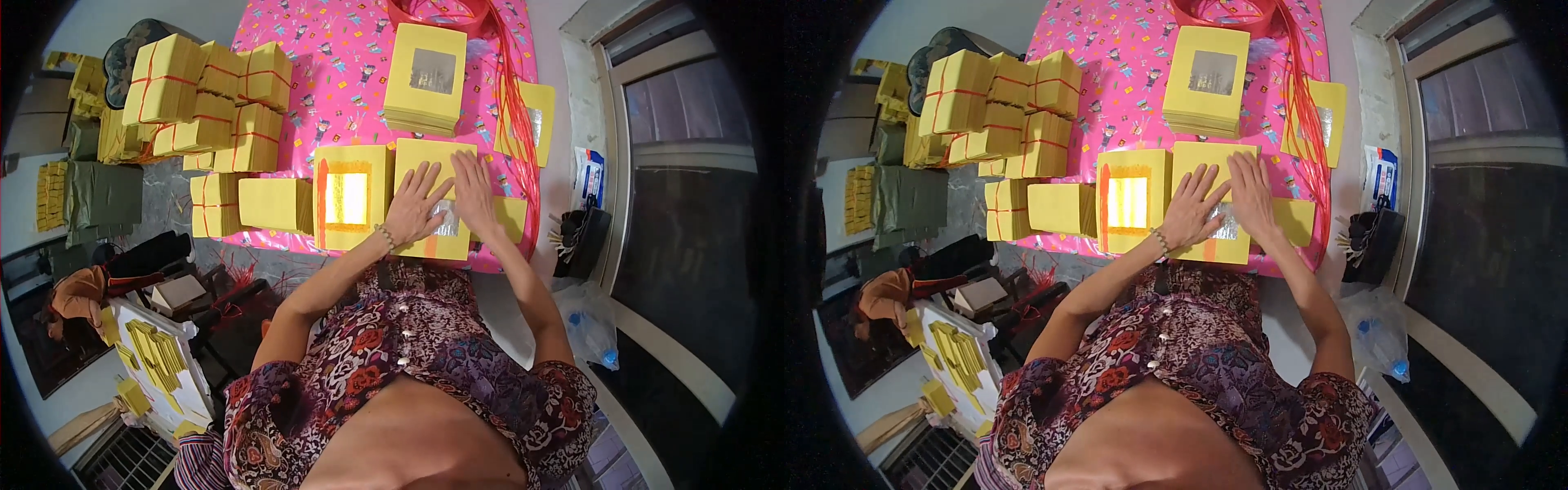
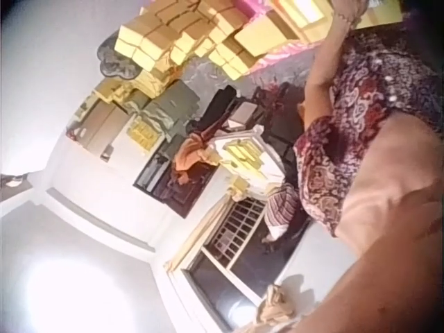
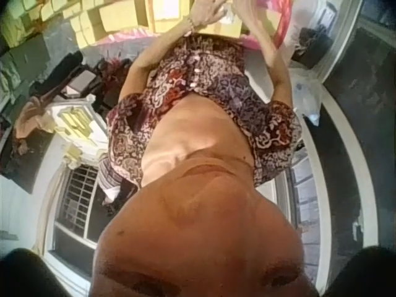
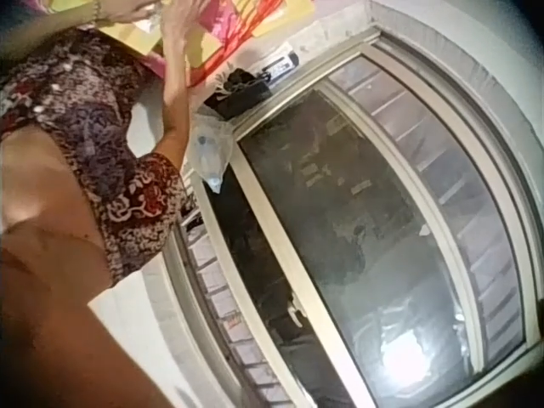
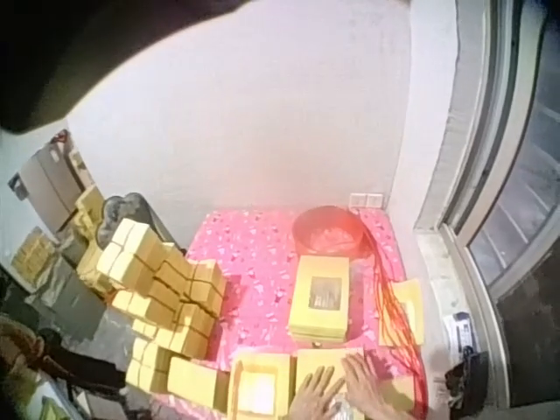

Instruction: Packaging and organizing stacks of yellow ceremonial paper.

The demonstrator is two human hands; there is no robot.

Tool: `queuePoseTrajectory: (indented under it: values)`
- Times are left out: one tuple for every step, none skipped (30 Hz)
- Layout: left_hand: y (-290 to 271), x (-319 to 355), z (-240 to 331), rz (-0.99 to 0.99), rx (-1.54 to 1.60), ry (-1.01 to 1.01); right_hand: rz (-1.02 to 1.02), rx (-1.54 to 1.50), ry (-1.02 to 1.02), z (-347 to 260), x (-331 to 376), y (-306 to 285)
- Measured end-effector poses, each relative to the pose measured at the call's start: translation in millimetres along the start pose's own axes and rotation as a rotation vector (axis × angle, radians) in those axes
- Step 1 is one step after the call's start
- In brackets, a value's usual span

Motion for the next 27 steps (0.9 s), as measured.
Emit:
queuePoseTrajectory:
  values:
    - [0,0,0,0.001,0.011,0.0,-0.07,0.046,0.022,-3,17,4]
    - [-1,0,0,0.005,0.022,-0.002,-0.14,0.093,0.042,-6,30,6]
    - [0,0,0,0.001,0.027,0.002,-0.144,0.093,0.049,-11,39,5]
    - [0,1,0,0.001,0.034,0.005,-0.184,0.071,0.055,-16,47,5]
    - [1,1,-1,0.001,0.04,0.009,-0.222,0.049,0.062,-19,52,5]
    - [1,1,-2,0.007,0.032,0.015,-0.252,0.062,0.068,-20,55,6]
    - [2,1,-2,0.004,0.035,0.016,-0.255,0.06,0.072,-20,58,7]
    - [3,1,-1,-0.008,0.023,0.016,-0.271,0.065,0.067,-20,60,8]
    - [3,1,-2,-0.019,0.012,0.014,-0.287,0.07,0.06,-19,61,10]
    - [3,1,-2,-0.023,0.013,0.012,-0.289,0.067,0.061,-18,62,11]
    - [4,0,-1,-0.029,0.005,0.012,-0.301,0.064,0.056,-16,63,11]
    - [6,-1,0,-0.035,-0.002,0.012,-0.313,0.061,0.051,-14,64,12]
    - [7,-2,-1,-0.039,0.0,0.009,-0.316,0.057,0.051,-12,65,12]
    - [7,-3,-1,-0.023,-0.009,0.019,-0.329,0.049,0.053,-12,65,11]
    - [8,-3,-2,-0.007,-0.017,0.03,-0.341,0.041,0.055,-11,64,12]
    - [8,-3,-5,-0.012,-0.016,0.03,-0.325,0.04,0.05,-11,63,14]
    - [8,-4,-7,-0.008,-0.007,0.041,-0.326,0.038,0.05,-10,63,15]
    - [7,-4,-7,-0.004,0.002,0.054,-0.301,0.017,0.037,-9,62,15]
    - [7,0,-9,-0.005,0.002,0.055,-0.275,-0.004,0.024,-9,63,16]
    - [4,5,-12,-0.027,-0.004,0.076,-0.273,-0.004,0.027,-9,62,16]
    - [1,9,-16,-0.05,-0.011,0.098,-0.267,0.015,0.017,-10,62,16]
    - [-2,13,-20,-0.051,-0.012,0.101,-0.262,0.035,0.008,-10,62,16]
    - [-4,17,-26,-0.075,-0.052,0.105,-0.26,0.033,0.012,-10,62,18]
    - [-4,19,-28,-0.1,-0.092,0.109,-0.261,0.05,0.015,-9,62,19]
    - [-4,19,-28,-0.103,-0.094,0.112,-0.262,0.066,0.019,-8,62,21]
    - [-4,18,-28,-0.099,-0.1,0.097,-0.26,0.064,0.021,-8,62,20]
    - [-5,18,-28,-0.095,-0.107,0.083,-0.265,0.057,0.019,-9,62,20]
Point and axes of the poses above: each hand's wrist, its own x-axis away from the middle knuckle, its own y-axis out of the palm, z = x × y, the point moved 1 cm from there along -x, towards the middle knuckle, and after that the axes turned 15 degrees about -z, right-handed, at the moved point
